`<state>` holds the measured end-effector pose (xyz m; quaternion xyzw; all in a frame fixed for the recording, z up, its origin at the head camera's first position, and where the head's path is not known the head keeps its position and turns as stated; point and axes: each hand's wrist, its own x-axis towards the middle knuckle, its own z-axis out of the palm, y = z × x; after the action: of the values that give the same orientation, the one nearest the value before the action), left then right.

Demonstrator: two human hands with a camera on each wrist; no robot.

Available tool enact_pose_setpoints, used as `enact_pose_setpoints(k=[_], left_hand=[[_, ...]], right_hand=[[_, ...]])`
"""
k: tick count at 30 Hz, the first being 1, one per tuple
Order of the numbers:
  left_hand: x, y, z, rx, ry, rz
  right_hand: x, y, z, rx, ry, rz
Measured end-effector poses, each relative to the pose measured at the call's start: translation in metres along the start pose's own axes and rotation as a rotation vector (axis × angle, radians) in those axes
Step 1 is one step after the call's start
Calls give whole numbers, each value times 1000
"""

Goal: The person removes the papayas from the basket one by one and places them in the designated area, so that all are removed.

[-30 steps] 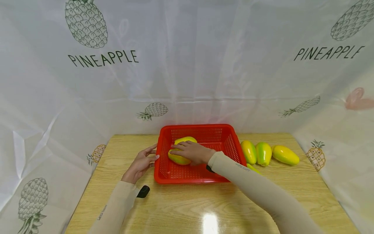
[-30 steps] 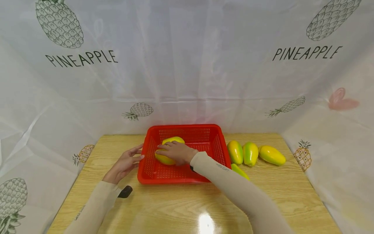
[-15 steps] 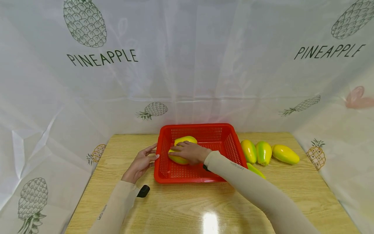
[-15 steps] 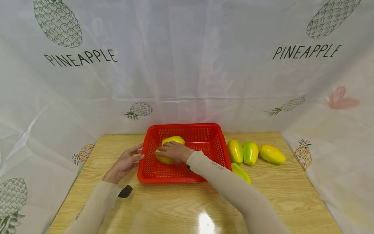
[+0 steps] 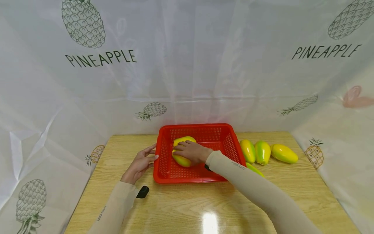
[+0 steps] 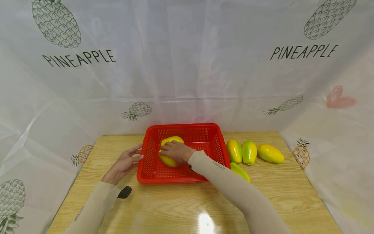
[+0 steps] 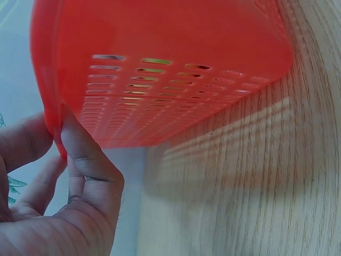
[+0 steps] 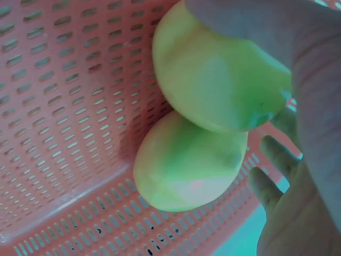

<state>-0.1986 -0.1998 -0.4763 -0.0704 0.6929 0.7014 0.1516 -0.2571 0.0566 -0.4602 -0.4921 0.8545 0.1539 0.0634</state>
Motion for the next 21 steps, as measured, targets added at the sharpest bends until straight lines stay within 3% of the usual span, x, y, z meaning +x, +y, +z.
enact_pose_setpoints(k=[21], left_hand=[[-3,0,2,12,5,-3]], right_hand=[[-11,3,6,-37,-37,-2]])
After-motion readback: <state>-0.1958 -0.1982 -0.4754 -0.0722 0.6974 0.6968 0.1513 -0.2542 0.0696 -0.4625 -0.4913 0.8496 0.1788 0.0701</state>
